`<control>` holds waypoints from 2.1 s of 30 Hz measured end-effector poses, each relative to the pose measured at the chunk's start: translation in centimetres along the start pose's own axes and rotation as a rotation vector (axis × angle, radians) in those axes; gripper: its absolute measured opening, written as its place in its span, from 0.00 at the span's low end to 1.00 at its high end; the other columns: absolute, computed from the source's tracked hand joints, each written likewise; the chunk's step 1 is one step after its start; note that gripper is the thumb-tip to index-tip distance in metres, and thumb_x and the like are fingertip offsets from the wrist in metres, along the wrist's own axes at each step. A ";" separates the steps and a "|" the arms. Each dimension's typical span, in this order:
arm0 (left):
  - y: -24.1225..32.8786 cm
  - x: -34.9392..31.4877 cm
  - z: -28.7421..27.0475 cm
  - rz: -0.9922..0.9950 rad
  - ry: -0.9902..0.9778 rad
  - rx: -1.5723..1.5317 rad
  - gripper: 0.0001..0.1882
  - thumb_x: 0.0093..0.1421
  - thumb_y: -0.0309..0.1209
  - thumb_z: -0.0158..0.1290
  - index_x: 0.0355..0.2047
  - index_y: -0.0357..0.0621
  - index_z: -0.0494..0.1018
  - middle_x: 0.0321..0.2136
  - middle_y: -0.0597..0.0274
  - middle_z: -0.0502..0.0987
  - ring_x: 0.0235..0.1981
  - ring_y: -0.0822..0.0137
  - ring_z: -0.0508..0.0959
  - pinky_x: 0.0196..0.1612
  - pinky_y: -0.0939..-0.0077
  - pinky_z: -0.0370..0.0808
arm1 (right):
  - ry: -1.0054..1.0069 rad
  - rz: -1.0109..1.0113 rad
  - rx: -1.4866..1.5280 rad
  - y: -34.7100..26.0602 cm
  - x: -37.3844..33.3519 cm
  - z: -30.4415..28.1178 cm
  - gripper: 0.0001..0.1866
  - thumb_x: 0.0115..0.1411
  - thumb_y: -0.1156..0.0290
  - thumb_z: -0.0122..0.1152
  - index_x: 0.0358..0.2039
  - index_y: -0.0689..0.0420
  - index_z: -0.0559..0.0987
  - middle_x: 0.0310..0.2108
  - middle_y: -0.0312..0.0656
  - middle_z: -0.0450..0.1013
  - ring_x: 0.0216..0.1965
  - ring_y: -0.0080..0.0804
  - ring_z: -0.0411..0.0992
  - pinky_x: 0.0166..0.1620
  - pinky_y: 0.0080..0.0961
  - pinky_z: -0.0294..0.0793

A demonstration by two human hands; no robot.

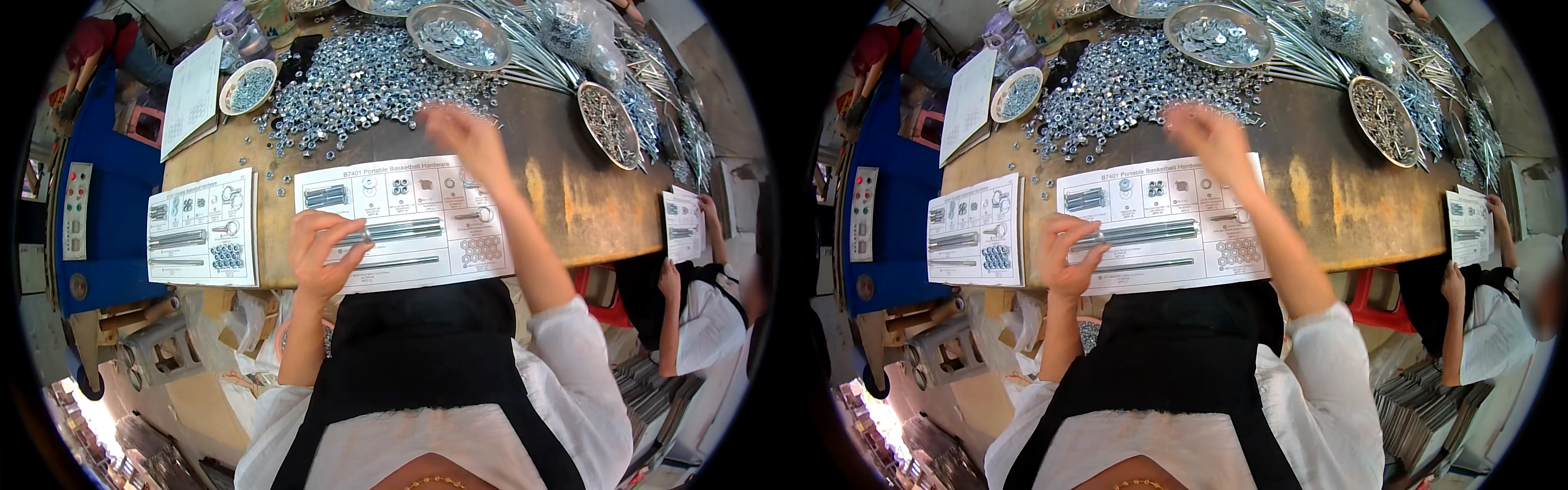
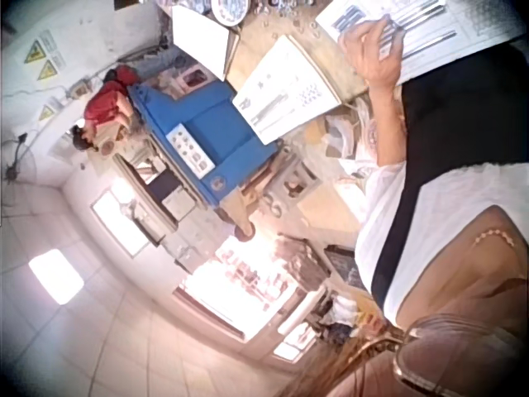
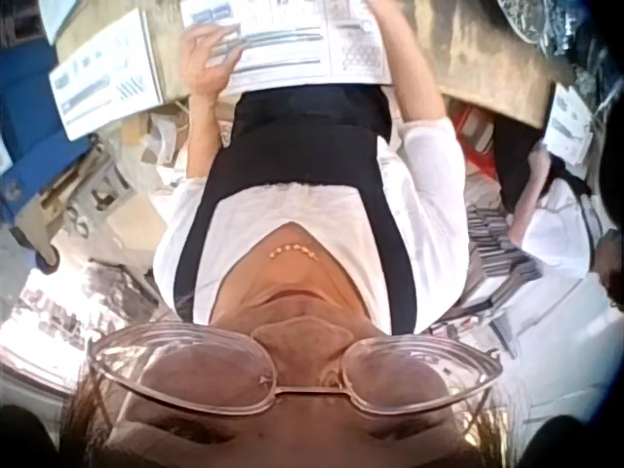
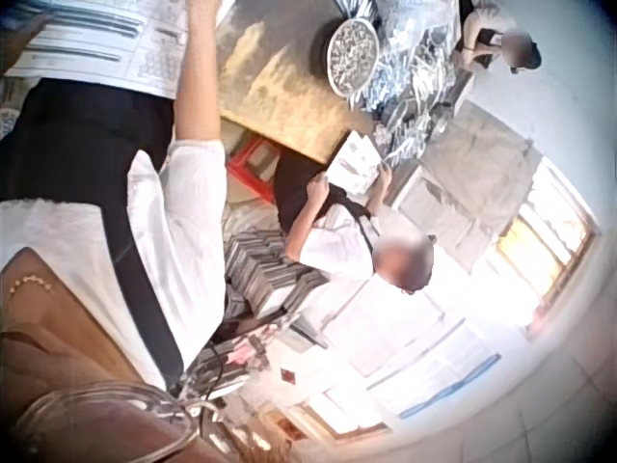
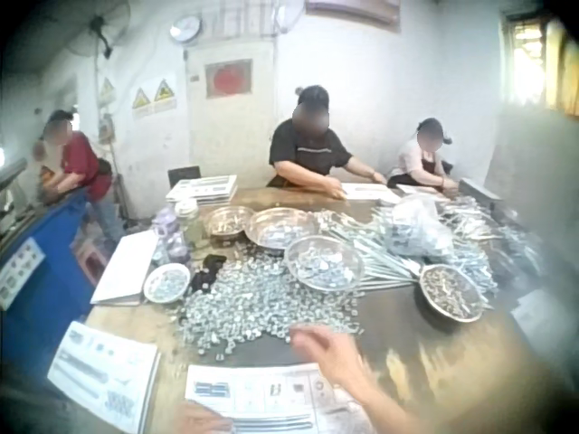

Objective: The person sorts small metal fasteners such as nuts, bolts, and washers from a large pile on a table and places them onto printed instruction sheets. The person repeatedly picks up fasteners, aligns them on the sheet, and moves the sheet aside after filling it.

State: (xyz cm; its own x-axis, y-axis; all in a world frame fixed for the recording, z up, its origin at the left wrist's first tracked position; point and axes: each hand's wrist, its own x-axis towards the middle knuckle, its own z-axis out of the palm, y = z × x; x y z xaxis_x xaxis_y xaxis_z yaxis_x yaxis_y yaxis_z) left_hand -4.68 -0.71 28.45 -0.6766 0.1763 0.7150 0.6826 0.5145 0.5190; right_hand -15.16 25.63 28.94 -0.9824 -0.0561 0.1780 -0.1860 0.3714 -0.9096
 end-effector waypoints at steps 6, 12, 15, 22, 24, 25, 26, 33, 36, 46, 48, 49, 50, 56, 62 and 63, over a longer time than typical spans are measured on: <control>0.6 0.2 -1.1 -0.044 -0.051 0.054 0.21 0.38 0.26 0.72 0.36 0.45 0.82 0.32 0.63 0.77 0.35 0.59 0.74 0.38 0.67 0.71 | 0.306 -0.165 -0.548 8.9 18.3 -8.4 0.10 0.60 0.65 0.63 0.41 0.48 0.86 0.35 0.46 0.81 0.36 0.44 0.79 0.42 0.35 0.77; 0.1 -1.8 -3.3 -0.170 0.003 0.130 0.19 0.41 0.23 0.70 0.36 0.44 0.82 0.31 0.60 0.77 0.34 0.60 0.76 0.36 0.69 0.72 | 0.154 0.024 -0.747 11.1 23.3 -6.2 0.13 0.51 0.59 0.71 0.38 0.42 0.87 0.39 0.44 0.81 0.43 0.45 0.79 0.47 0.42 0.78; -0.6 -3.0 -4.6 -0.221 0.003 0.161 0.19 0.43 0.22 0.69 0.38 0.43 0.81 0.31 0.60 0.76 0.32 0.63 0.76 0.36 0.71 0.72 | 0.157 -0.025 -0.743 11.3 24.1 -6.6 0.11 0.51 0.61 0.70 0.36 0.47 0.87 0.34 0.45 0.81 0.38 0.45 0.80 0.43 0.40 0.78; -1.4 -2.8 -4.2 -0.221 -0.032 0.103 0.19 0.45 0.22 0.69 0.39 0.42 0.80 0.32 0.60 0.76 0.30 0.65 0.77 0.35 0.72 0.72 | 0.293 -0.057 -0.782 10.6 23.5 -7.2 0.07 0.53 0.67 0.66 0.32 0.51 0.87 0.30 0.46 0.81 0.32 0.49 0.79 0.40 0.42 0.78; -0.8 -2.3 -3.9 -0.227 -0.064 0.090 0.19 0.45 0.22 0.68 0.40 0.42 0.80 0.32 0.60 0.77 0.31 0.65 0.77 0.36 0.72 0.73 | 0.298 0.000 -0.493 8.7 21.9 -7.3 0.09 0.56 0.67 0.65 0.33 0.58 0.86 0.27 0.44 0.82 0.28 0.37 0.80 0.35 0.34 0.79; -0.7 -1.9 -3.6 -0.238 -0.078 0.078 0.19 0.45 0.22 0.68 0.40 0.42 0.80 0.33 0.59 0.77 0.31 0.64 0.77 0.36 0.71 0.73 | 0.305 0.009 -0.270 8.1 21.1 -7.1 0.10 0.57 0.66 0.65 0.33 0.59 0.86 0.27 0.44 0.82 0.27 0.33 0.80 0.34 0.30 0.79; -0.7 -1.4 -3.3 -0.207 -0.062 0.088 0.19 0.45 0.23 0.68 0.40 0.42 0.80 0.33 0.59 0.77 0.32 0.64 0.77 0.37 0.71 0.73 | 0.313 0.020 -0.048 7.5 20.3 -7.0 0.11 0.57 0.66 0.65 0.33 0.61 0.85 0.26 0.44 0.82 0.25 0.29 0.80 0.32 0.27 0.80; 2.0 5.5 0.6 -0.321 0.200 0.026 0.16 0.50 0.21 0.66 0.41 0.39 0.79 0.35 0.57 0.79 0.34 0.62 0.79 0.39 0.72 0.76 | -0.028 0.115 0.433 -7.1 -0.5 3.2 0.07 0.62 0.73 0.65 0.38 0.62 0.83 0.29 0.36 0.80 0.30 0.18 0.79 0.30 0.14 0.74; 2.4 7.6 1.7 -0.159 0.183 0.073 0.16 0.51 0.19 0.65 0.42 0.38 0.79 0.35 0.57 0.80 0.35 0.64 0.80 0.38 0.74 0.77 | -0.044 0.105 0.454 -8.7 -3.1 3.5 0.07 0.62 0.73 0.65 0.38 0.62 0.83 0.29 0.35 0.80 0.30 0.18 0.78 0.29 0.13 0.72; 3.2 5.9 1.8 -0.147 -0.013 -0.011 0.15 0.51 0.23 0.65 0.40 0.38 0.77 0.33 0.59 0.79 0.33 0.64 0.80 0.34 0.72 0.77 | -0.052 0.181 0.458 -7.5 -5.7 2.9 0.06 0.60 0.73 0.67 0.33 0.62 0.85 0.27 0.37 0.81 0.28 0.18 0.77 0.29 0.13 0.70; 3.2 5.5 1.6 -0.179 -0.044 -0.038 0.15 0.51 0.22 0.65 0.40 0.38 0.77 0.34 0.59 0.79 0.33 0.66 0.80 0.36 0.74 0.78 | -0.067 0.199 0.467 -7.3 -6.2 3.0 0.06 0.60 0.72 0.68 0.33 0.62 0.85 0.28 0.37 0.81 0.29 0.18 0.77 0.29 0.13 0.71; 3.4 5.3 1.5 -0.211 -0.062 -0.059 0.15 0.50 0.21 0.65 0.40 0.38 0.78 0.34 0.59 0.80 0.33 0.67 0.80 0.37 0.75 0.78 | -0.079 0.205 0.474 -7.2 -6.4 3.1 0.06 0.60 0.72 0.68 0.33 0.62 0.85 0.28 0.37 0.81 0.29 0.18 0.77 0.29 0.13 0.71; 3.5 5.1 1.4 -0.244 -0.080 -0.081 0.16 0.50 0.20 0.65 0.40 0.38 0.78 0.35 0.59 0.80 0.33 0.67 0.80 0.38 0.76 0.78 | -0.089 0.211 0.480 -7.0 -6.6 3.1 0.06 0.60 0.72 0.68 0.33 0.62 0.85 0.28 0.37 0.81 0.29 0.18 0.77 0.29 0.13 0.71; 3.1 3.4 2.2 -0.372 -0.121 -0.226 0.16 0.50 0.19 0.63 0.41 0.38 0.78 0.34 0.60 0.80 0.31 0.71 0.79 0.38 0.79 0.76 | -0.135 0.380 0.630 -4.2 -7.7 3.8 0.06 0.61 0.72 0.65 0.33 0.61 0.84 0.28 0.37 0.80 0.27 0.18 0.76 0.30 0.15 0.71; -2.2 1.2 1.0 -0.659 -0.203 -0.120 0.14 0.50 0.26 0.65 0.38 0.42 0.80 0.30 0.65 0.79 0.27 0.74 0.74 0.33 0.81 0.72 | 0.060 0.130 0.256 -1.9 -2.4 -0.8 0.08 0.62 0.71 0.62 0.37 0.61 0.85 0.27 0.37 0.80 0.27 0.17 0.75 0.31 0.17 0.75; -1.8 1.6 1.4 -0.678 -0.279 0.014 0.11 0.50 0.32 0.65 0.35 0.46 0.80 0.29 0.67 0.78 0.27 0.72 0.74 0.32 0.77 0.70 | 0.087 0.077 0.391 0.1 0.7 -2.8 0.09 0.62 0.71 0.62 0.38 0.62 0.85 0.28 0.39 0.80 0.29 0.19 0.76 0.34 0.18 0.76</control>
State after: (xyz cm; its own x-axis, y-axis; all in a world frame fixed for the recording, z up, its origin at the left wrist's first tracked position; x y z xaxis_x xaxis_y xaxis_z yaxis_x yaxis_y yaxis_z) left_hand -7.37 -0.16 27.97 -0.9956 0.0210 0.0918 0.0861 0.5971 0.7975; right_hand -15.84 28.21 29.98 -0.9919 0.0432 0.1193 -0.1198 -0.0098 -0.9927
